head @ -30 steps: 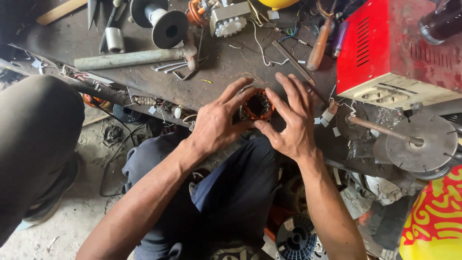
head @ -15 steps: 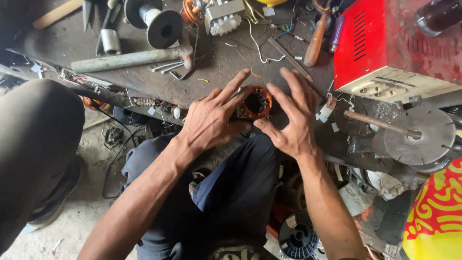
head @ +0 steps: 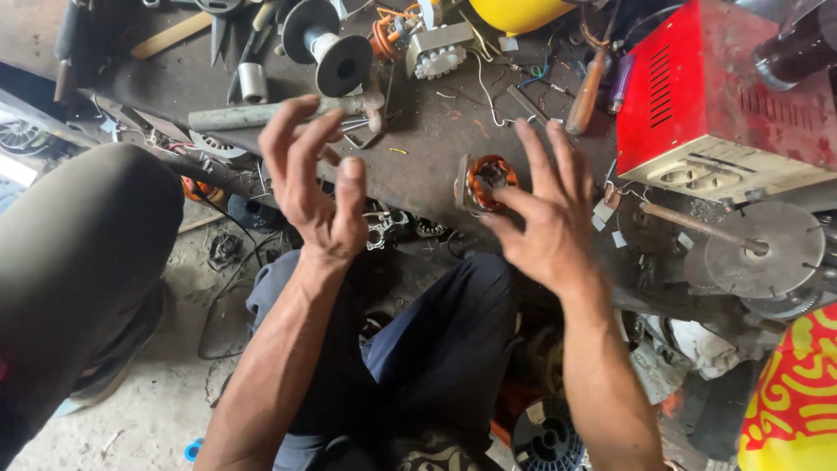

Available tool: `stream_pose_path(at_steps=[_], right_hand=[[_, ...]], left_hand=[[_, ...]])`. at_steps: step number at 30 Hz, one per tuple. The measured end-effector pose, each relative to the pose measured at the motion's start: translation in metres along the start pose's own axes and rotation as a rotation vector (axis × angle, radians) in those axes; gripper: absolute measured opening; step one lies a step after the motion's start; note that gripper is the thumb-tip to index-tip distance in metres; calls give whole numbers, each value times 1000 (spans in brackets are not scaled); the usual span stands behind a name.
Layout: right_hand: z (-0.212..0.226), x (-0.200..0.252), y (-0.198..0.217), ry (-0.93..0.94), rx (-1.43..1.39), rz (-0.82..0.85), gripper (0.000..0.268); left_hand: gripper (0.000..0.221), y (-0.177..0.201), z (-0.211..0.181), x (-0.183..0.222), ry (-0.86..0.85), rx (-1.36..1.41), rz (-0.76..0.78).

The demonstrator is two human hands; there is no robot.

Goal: Insulating and connecting wire leads on an electric motor stator.

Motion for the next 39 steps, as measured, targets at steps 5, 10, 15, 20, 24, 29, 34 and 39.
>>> stream_pose_path(at_steps=[5,10,15,20,24,29,34,39], right_hand=[[-16,-1,23,-36,-174,66,46],[5,6,4,-198,-325,119,118],[9,7,-26,-260,-151,-37,117],[5,26,25,-143,-782,225,99],[2,35,37,129,-812,345,95],[-15,-13,6,-28,-674,362,100],[-34,-23,-25,-3,-579,351,101],[-46,11,5,-295,-981,6,45]], left_hand=[[37,8,-16,-12,52,2,-10],[35,9,-15,-15,46,6,19],[37,8,-8,-16,15,-6,-13],[32,23,0,-30,34,15,-143],[33,12,19,-21,97,236,71],[51,-15,-7,-2,551,454,659],[55,-14,-3,9,457,196,696],[32,6,5,9,166,127,388]])
Point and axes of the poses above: each hand's wrist, its own x-axis away from the middle knuckle, its own y-axis out of the back of the hand, z = x × y, the point moved 2 cm from there along -x, towards the middle knuckle, and after that the axes turned 9 degrees about -z, right-handed, at the moved point
